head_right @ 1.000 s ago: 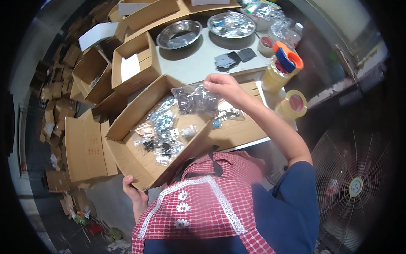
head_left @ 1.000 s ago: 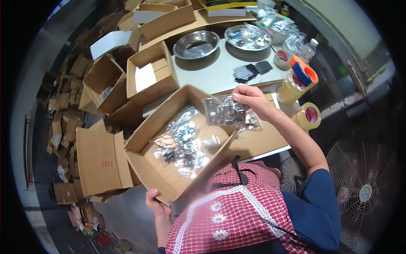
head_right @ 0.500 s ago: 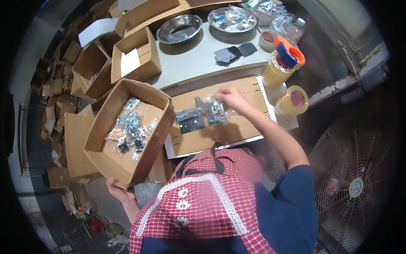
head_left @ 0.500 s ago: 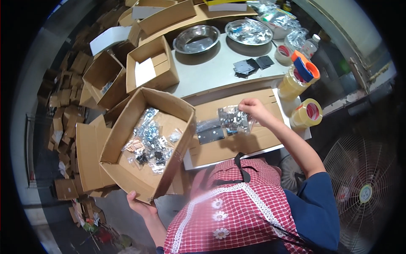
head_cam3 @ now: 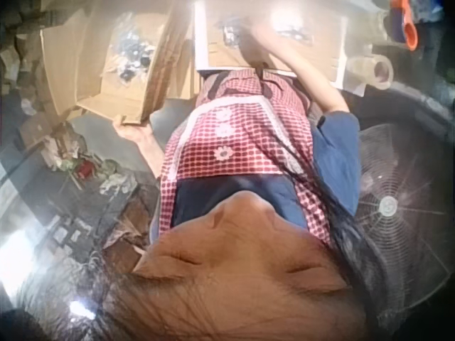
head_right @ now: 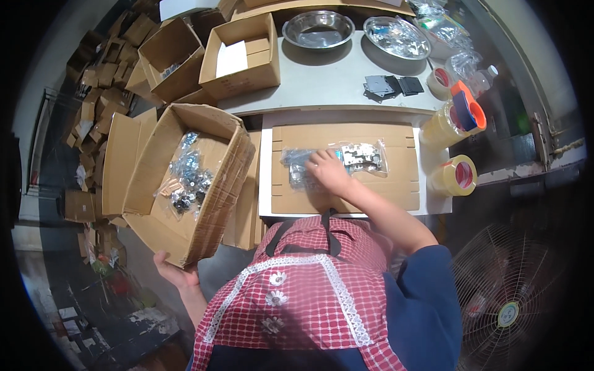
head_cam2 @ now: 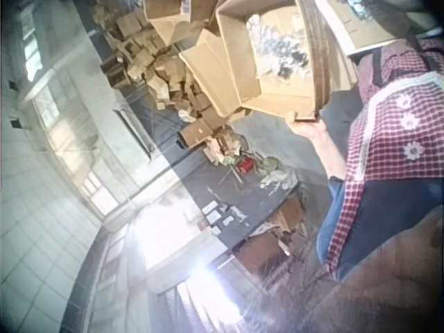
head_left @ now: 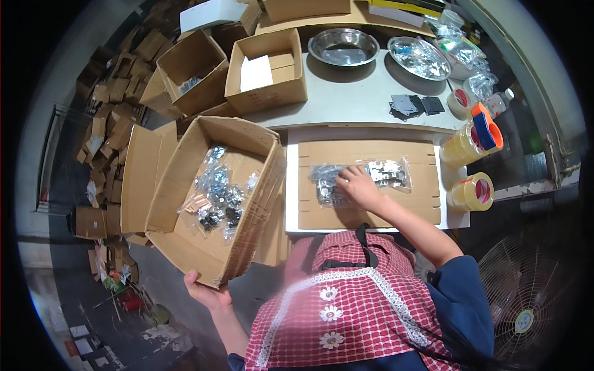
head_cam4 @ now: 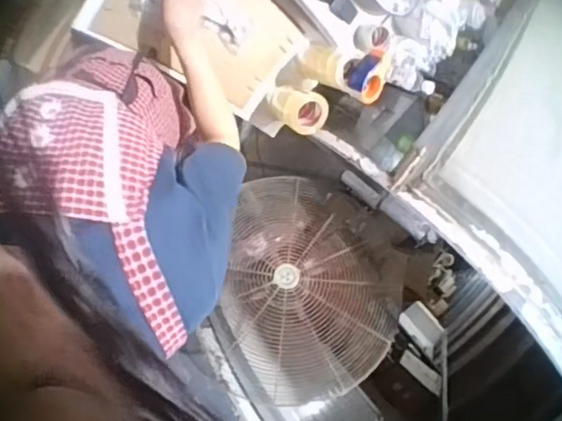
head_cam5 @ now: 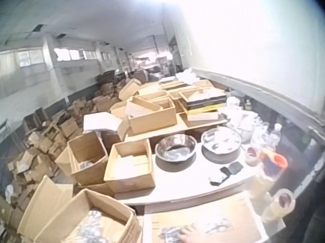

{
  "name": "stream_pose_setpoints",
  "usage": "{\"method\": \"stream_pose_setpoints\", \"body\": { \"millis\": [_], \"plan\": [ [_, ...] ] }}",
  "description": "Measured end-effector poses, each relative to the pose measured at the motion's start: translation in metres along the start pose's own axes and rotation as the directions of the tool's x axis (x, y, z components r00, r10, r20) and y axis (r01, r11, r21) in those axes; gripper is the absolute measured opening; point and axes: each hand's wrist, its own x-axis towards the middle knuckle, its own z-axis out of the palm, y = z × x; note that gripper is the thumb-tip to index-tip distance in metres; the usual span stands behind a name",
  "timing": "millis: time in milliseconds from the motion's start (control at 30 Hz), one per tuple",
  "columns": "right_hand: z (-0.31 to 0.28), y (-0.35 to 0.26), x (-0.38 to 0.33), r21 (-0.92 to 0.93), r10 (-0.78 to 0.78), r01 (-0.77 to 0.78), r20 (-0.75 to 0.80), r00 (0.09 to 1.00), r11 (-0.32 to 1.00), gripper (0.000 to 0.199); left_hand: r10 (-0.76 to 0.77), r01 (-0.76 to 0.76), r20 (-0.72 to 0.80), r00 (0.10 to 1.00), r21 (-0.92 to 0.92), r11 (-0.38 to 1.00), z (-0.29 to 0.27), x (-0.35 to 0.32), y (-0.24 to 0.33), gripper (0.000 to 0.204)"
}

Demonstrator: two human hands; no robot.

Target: The person picks up several small hardware components from a cardboard box, places them into individual plastic bags, and then seals a larger cardboard box using a tape dispenser.

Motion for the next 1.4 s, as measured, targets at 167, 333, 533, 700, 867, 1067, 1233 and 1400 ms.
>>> {"method": "stream_pose_setpoints", "body": {
  "millis": [167,333,533,700,867,1067,1233,1400],
  "plan": [
    [0.019,-0.012,-0.004,-0.120,-0.183,0.188,0.047,0.982,0.975,0.030,-0.064,0.064,0.028,0.998,-0.001,0.998,0.007,-0.004,-0.009,0.073],
    [0.008,-0.012,0.008,0.111,-0.098,0.090,0.064,0.993,0.990,0.033,-0.077,0.077,0.000,0.997,0.037,0.996,0.004,-0.001,-0.015,0.066],
    [-0.074,-0.013,0.055,0.435,0.255,-0.064,-0.397,0.881,0.898,0.015,-0.189,0.181,0.098,0.977,0.084,0.980,0.028,-0.015,-0.012,0.063],
    [-0.149,-0.042,0.104,0.374,-0.243,0.284,-0.152,0.958,0.883,0.011,-0.345,0.305,0.287,0.894,0.174,0.936,0.043,-0.008,-0.026,0.065],
    [-0.127,-0.050,0.110,0.063,-0.097,0.074,0.650,0.753,0.995,0.014,-0.473,0.394,0.344,0.811,0.277,0.876,0.061,-0.018,-0.035,0.075],
    [-0.117,-0.026,0.086,0.220,-0.123,0.044,0.359,0.925,0.974,0.017,-0.483,0.330,0.384,0.787,0.399,0.855,0.077,-0.025,-0.043,0.079],
    [-0.121,-0.019,0.084,0.165,-0.314,0.286,0.179,0.932,0.944,0.031,-0.508,0.335,0.384,0.771,0.435,0.836,0.084,-0.028,-0.041,0.080],
    [-0.114,-0.019,0.081,0.019,-0.595,0.598,0.135,0.793,0.801,0.036,-0.555,0.339,0.412,0.722,0.489,0.804,0.081,-0.021,-0.048,0.077]
  ]
}}
